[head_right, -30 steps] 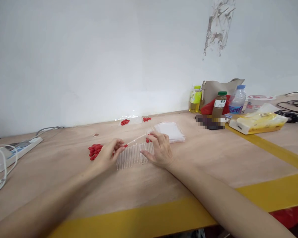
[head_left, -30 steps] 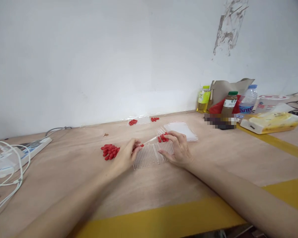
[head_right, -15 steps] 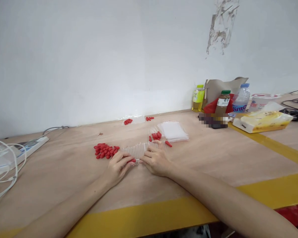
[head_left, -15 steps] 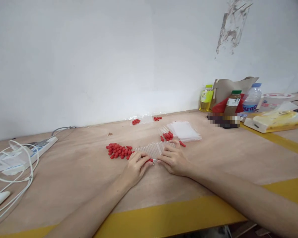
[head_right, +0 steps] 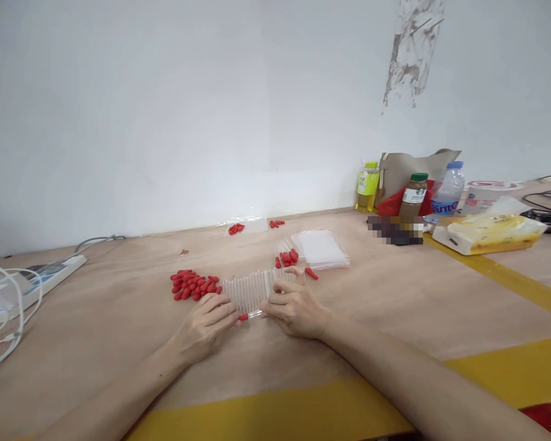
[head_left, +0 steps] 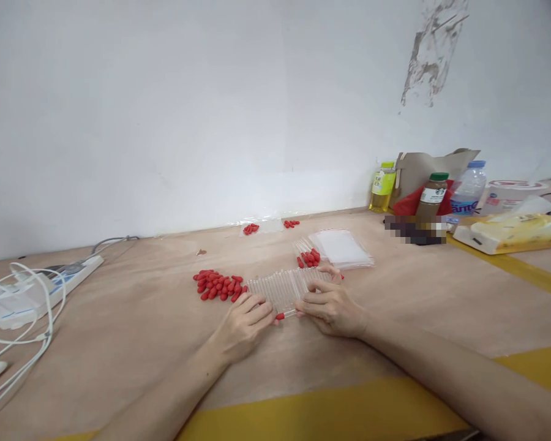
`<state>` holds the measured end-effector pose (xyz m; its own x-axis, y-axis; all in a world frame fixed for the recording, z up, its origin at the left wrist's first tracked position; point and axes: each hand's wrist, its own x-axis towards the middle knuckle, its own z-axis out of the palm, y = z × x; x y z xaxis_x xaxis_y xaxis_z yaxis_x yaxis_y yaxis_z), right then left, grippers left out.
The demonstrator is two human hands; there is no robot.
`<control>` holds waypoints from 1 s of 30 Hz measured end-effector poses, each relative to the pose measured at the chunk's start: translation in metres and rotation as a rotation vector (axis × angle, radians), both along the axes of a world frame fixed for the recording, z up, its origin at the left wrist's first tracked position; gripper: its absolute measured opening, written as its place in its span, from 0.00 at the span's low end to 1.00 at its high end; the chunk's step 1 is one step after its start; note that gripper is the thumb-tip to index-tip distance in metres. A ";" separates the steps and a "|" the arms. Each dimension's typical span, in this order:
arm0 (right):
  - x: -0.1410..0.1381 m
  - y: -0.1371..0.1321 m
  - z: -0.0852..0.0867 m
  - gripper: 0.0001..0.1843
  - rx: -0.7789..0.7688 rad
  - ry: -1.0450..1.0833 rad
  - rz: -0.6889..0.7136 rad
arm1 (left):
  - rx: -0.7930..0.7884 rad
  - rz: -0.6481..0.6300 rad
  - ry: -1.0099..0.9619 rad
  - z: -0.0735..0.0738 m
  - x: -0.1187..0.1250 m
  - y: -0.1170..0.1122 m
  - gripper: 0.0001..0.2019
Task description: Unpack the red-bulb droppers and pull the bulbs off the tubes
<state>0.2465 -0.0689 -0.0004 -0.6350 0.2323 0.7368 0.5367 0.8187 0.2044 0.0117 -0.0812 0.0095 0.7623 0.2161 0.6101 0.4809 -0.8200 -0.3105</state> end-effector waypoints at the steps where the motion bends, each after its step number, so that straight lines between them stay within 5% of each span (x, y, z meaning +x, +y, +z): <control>1: 0.004 0.002 0.002 0.11 -0.010 0.021 0.001 | 0.001 -0.007 -0.022 0.001 -0.007 0.003 0.07; 4: 0.017 0.012 0.008 0.13 -0.074 0.202 -0.121 | -0.065 0.114 -0.251 0.007 -0.036 0.014 0.09; 7: 0.023 0.022 0.012 0.11 -0.211 0.342 -0.362 | -0.256 0.469 -0.596 0.018 -0.063 0.028 0.10; 12: 0.016 0.030 0.007 0.11 -0.361 0.277 -0.576 | -0.553 0.754 -0.832 0.022 -0.091 0.048 0.17; 16: 0.010 0.032 0.002 0.09 -0.313 0.203 -0.636 | -0.671 0.744 -0.971 0.015 -0.107 0.062 0.18; 20: 0.008 0.033 -0.004 0.10 -0.243 0.172 -0.582 | -0.586 0.711 -0.988 0.011 -0.107 0.070 0.21; 30: 0.005 0.022 -0.004 0.12 -0.262 0.149 -0.464 | -0.500 0.773 -0.496 0.024 -0.077 0.067 0.13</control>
<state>0.2516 -0.0468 -0.0043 -0.3158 0.6504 0.6909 0.8608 0.5027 -0.0798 -0.0648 -0.0145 0.0331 -0.0024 0.8522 0.5233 0.9097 -0.2155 0.3551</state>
